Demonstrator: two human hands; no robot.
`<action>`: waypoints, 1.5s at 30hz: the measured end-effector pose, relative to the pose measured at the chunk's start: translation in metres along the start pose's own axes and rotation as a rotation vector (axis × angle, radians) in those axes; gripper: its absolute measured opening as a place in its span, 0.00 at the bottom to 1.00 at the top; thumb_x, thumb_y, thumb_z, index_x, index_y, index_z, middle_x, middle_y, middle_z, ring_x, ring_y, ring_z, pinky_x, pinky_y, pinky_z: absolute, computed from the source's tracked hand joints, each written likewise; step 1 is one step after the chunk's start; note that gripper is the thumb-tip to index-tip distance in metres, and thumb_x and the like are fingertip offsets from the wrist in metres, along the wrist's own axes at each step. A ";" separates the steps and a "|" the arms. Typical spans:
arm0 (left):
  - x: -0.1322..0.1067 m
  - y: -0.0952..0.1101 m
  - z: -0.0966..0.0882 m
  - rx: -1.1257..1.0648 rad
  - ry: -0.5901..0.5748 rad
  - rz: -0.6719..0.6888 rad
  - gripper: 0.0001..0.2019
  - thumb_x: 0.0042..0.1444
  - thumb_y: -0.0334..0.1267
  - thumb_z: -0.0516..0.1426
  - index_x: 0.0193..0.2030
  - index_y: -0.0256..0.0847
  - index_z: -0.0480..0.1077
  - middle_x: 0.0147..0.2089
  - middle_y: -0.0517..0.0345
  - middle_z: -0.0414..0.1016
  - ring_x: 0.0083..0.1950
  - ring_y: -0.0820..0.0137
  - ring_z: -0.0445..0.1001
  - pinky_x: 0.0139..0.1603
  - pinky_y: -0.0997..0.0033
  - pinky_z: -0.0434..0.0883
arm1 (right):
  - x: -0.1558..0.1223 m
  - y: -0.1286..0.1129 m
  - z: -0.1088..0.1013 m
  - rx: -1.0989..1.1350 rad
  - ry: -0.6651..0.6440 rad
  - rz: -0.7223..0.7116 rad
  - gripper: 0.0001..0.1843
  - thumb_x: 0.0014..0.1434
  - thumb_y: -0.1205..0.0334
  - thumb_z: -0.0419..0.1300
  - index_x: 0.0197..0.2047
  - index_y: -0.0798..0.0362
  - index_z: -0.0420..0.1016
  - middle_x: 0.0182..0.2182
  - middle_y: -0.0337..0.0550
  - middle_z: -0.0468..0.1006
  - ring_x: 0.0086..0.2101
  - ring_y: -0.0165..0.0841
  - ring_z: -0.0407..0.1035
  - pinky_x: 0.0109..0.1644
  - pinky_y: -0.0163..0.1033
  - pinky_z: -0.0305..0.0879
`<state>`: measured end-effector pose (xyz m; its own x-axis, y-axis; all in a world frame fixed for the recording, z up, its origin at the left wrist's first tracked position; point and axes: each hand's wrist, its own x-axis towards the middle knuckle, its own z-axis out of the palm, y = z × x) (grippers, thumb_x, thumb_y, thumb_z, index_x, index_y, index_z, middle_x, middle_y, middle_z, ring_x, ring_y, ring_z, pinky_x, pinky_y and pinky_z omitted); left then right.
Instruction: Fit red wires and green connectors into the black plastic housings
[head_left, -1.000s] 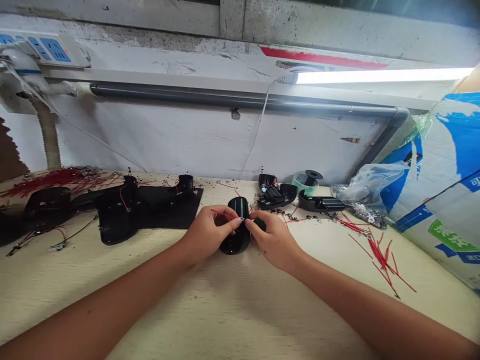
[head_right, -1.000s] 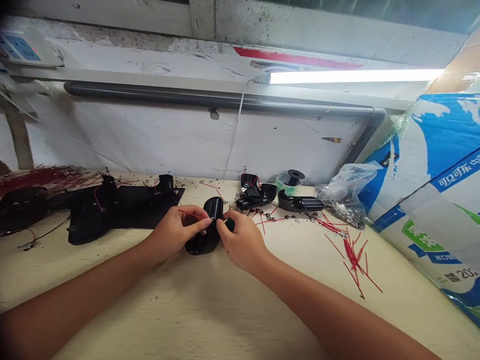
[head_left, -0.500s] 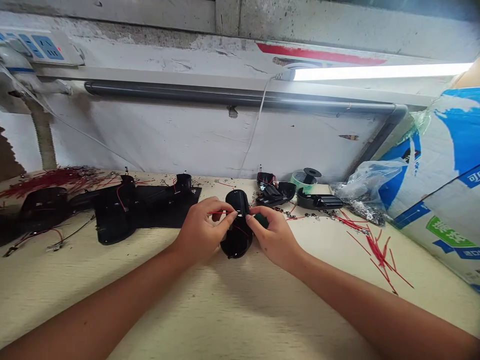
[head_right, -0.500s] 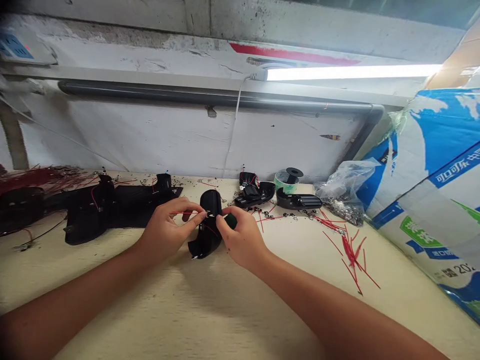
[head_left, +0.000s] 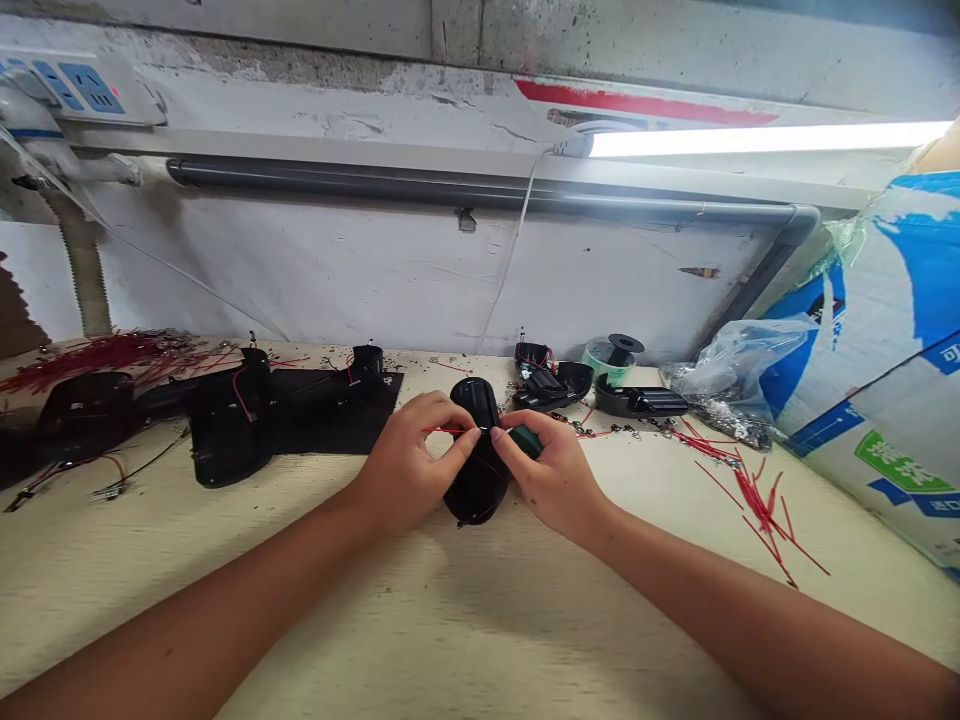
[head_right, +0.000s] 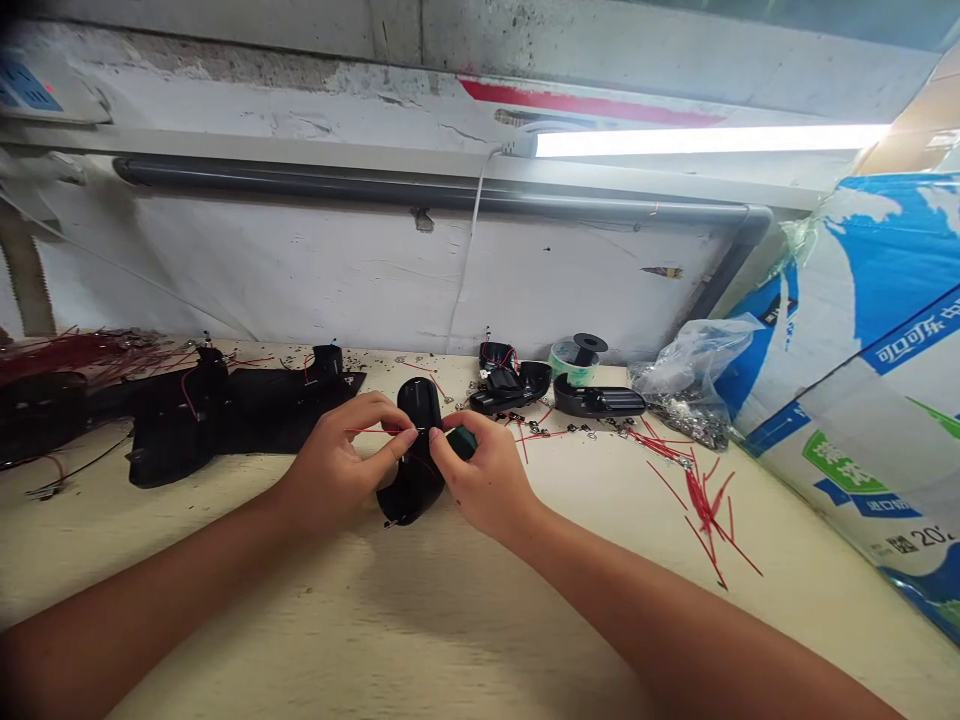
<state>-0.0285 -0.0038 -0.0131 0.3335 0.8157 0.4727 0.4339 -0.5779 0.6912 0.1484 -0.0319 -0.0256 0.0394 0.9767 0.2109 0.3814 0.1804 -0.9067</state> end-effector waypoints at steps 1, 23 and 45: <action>0.000 0.000 0.000 0.002 -0.011 0.003 0.06 0.59 0.38 0.58 0.32 0.43 0.73 0.35 0.64 0.72 0.39 0.77 0.69 0.44 0.73 0.66 | 0.000 0.001 0.000 -0.010 0.003 -0.012 0.16 0.60 0.49 0.59 0.36 0.55 0.74 0.18 0.35 0.67 0.16 0.25 0.57 0.18 0.31 0.51; 0.001 0.001 0.001 0.122 -0.081 -0.014 0.07 0.59 0.38 0.58 0.30 0.42 0.74 0.32 0.63 0.74 0.37 0.75 0.70 0.41 0.71 0.65 | 0.000 0.004 0.000 0.021 -0.072 0.045 0.17 0.60 0.47 0.60 0.34 0.53 0.72 0.15 0.32 0.62 0.15 0.24 0.54 0.16 0.30 0.45; 0.001 -0.001 0.000 0.134 -0.115 0.050 0.06 0.57 0.42 0.60 0.39 0.48 0.77 0.41 0.61 0.78 0.45 0.71 0.74 0.53 0.62 0.65 | 0.007 0.010 -0.001 0.180 -0.106 0.122 0.16 0.58 0.48 0.62 0.35 0.54 0.71 0.15 0.32 0.62 0.15 0.24 0.53 0.17 0.30 0.45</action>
<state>-0.0287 -0.0025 -0.0131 0.4476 0.7822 0.4334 0.5195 -0.6220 0.5859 0.1537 -0.0238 -0.0329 -0.0257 0.9976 0.0649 0.2089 0.0689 -0.9755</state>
